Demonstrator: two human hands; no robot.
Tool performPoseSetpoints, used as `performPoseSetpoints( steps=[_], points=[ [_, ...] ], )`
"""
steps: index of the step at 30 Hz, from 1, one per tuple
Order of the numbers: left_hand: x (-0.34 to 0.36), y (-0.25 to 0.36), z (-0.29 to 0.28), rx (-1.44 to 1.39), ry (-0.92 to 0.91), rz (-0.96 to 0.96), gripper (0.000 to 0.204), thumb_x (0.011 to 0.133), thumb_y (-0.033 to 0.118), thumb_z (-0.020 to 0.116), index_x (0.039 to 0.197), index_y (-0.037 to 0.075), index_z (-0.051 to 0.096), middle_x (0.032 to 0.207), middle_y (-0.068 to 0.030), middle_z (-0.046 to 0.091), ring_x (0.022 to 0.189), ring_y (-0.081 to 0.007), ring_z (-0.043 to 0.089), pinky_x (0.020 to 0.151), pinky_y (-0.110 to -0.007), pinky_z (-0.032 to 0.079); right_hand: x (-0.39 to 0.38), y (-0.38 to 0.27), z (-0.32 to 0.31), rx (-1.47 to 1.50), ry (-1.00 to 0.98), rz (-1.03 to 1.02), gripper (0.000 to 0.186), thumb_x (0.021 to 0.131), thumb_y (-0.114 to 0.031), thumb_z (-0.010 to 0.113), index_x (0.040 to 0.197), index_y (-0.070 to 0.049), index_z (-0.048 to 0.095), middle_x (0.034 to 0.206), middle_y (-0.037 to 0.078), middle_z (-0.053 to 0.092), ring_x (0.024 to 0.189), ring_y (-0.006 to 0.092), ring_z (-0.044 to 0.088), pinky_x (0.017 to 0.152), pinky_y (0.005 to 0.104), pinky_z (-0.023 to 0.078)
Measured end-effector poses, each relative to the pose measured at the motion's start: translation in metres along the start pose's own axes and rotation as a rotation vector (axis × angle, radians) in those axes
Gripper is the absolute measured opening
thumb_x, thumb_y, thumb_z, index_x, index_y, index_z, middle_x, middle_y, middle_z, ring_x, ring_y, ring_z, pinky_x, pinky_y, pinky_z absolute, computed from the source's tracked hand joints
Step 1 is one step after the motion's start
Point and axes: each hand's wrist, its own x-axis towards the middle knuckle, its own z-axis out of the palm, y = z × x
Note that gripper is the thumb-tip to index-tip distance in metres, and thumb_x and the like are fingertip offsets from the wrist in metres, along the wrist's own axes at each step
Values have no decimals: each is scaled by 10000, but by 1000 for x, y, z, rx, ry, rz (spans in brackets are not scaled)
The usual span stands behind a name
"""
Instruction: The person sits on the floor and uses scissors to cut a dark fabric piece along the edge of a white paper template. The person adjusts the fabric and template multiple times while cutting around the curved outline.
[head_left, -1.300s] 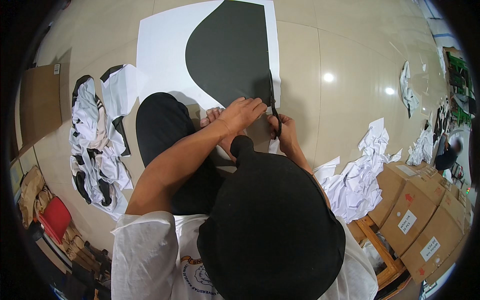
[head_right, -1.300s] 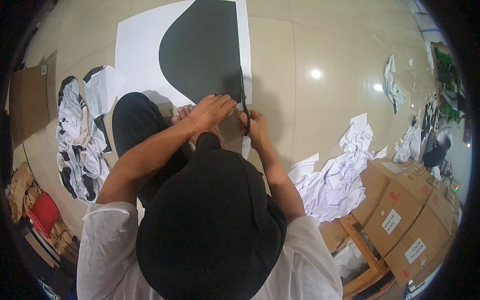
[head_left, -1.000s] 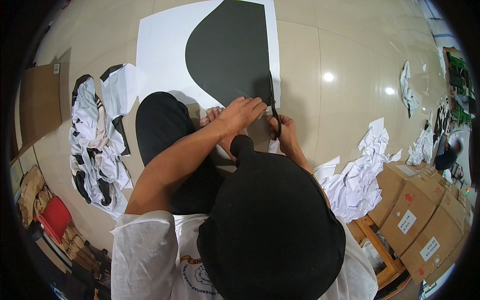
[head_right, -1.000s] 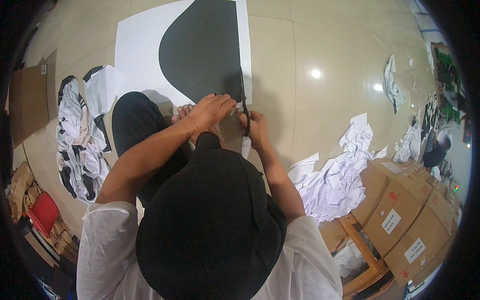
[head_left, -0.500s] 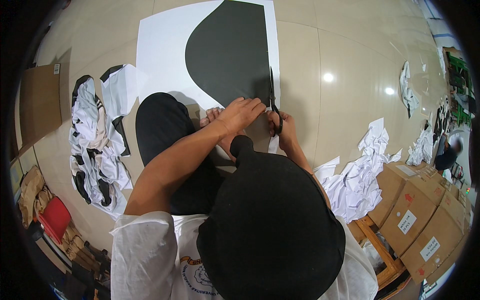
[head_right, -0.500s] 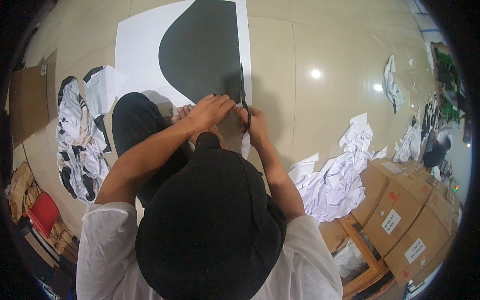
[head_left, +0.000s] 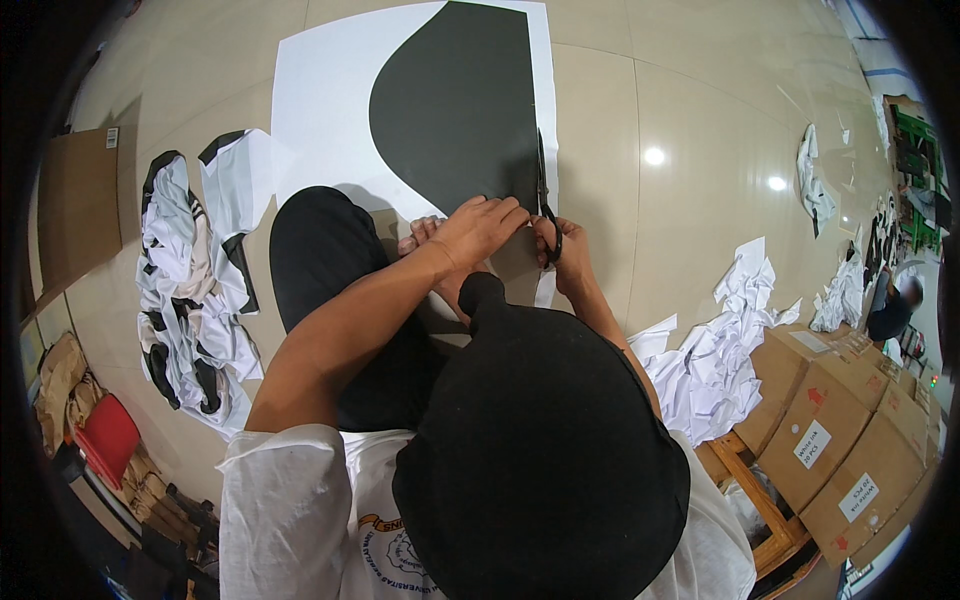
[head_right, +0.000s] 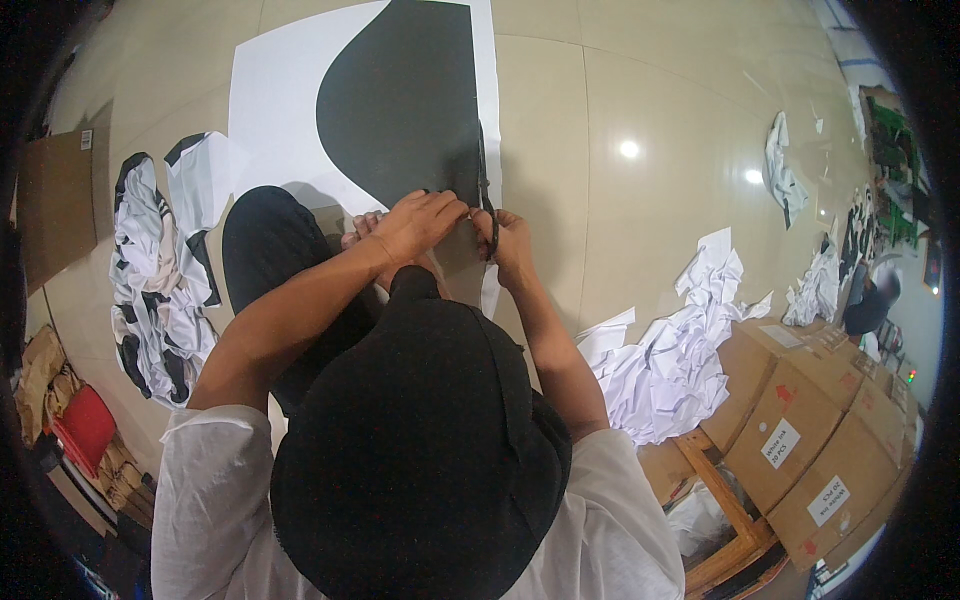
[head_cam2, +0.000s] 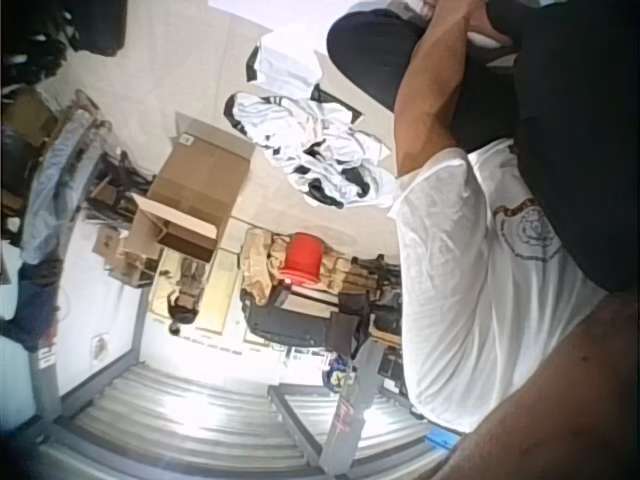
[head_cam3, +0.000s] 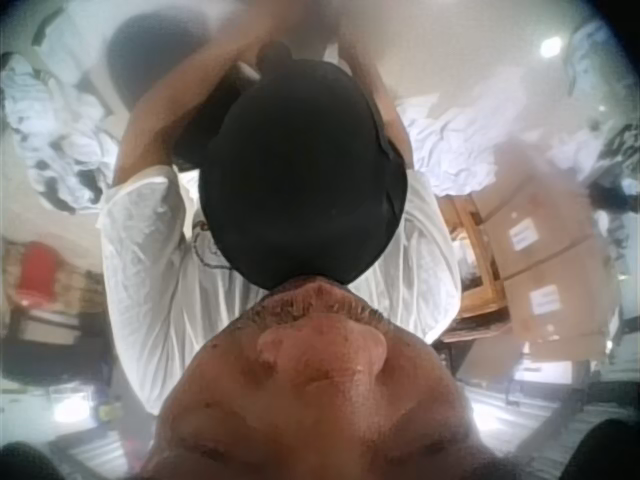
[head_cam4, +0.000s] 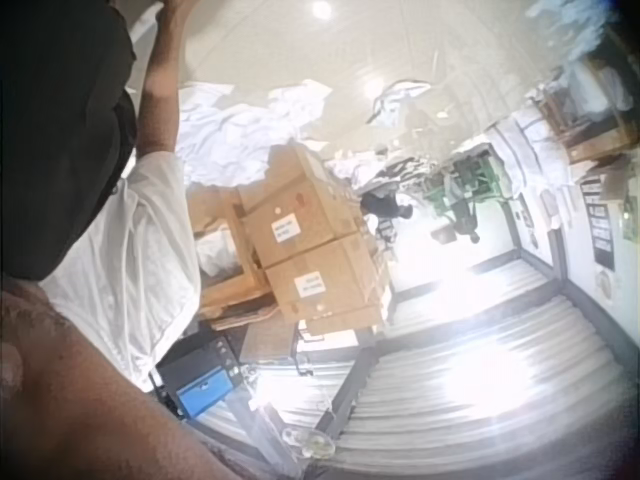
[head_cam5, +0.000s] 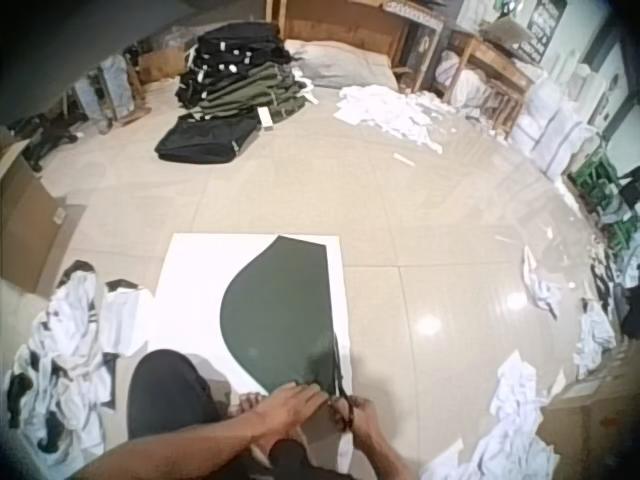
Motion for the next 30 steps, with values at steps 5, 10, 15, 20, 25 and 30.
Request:
performPoseSetpoints(
  steps=[5, 10, 15, 20, 25, 30],
  points=[
    [0, -1, 0, 19, -2, 8, 258, 985, 157, 669, 1239, 110, 657, 1093, -59, 639, 1030, -233, 717, 883, -396, 513, 2, 3, -4, -20, -15, -9, 330, 915, -333, 839, 886, -44, 683, 686, 5, 616, 529, 110, 545, 495, 283, 392],
    [0, -1, -1, 14, 4, 14, 250, 987, 157, 666, 1232, 109, 654, 1092, -61, 635, 1027, -231, 716, 881, -395, 511, 0, 4, -4, 2, -19, -1, 329, 908, -326, 845, 893, -38, 687, 694, 8, 622, 533, 110, 546, 498, 282, 402],
    [0, 0, -2, 30, 24, 25, 239, 987, 157, 662, 1220, 104, 649, 1082, -66, 629, 1022, -232, 715, 875, -393, 507, 0, 6, -6, -19, -26, -28, 332, 907, -328, 844, 900, -32, 692, 691, 12, 629, 532, 112, 562, 501, 281, 417],
    [0, 2, -4, 48, 2, 11, 200, 971, 151, 620, 1171, 143, 615, 1083, -38, 613, 1046, -197, 720, 886, -377, 514, -1, 5, -5, -40, -7, -24, 290, 919, -296, 828, 880, -44, 690, 652, 1, 609, 507, 108, 540, 491, 284, 388],
    [-1, 0, -1, 32, 30, 19, 200, 990, 165, 658, 1185, 127, 633, 1077, -47, 617, 1018, -212, 712, 870, -381, 506, -4, 3, -5, -45, -20, -34, 291, 920, -299, 827, 894, -42, 693, 651, 4, 611, 511, 106, 542, 491, 280, 383],
    [-1, 0, 0, 27, 31, 16, 217, 996, 169, 679, 1205, 116, 646, 1077, -54, 620, 1008, -220, 707, 865, -385, 504, -3, 4, -6, -60, -26, -40, 293, 925, -303, 826, 890, -46, 690, 653, 3, 609, 508, 109, 539, 488, 282, 385]
  ],
)
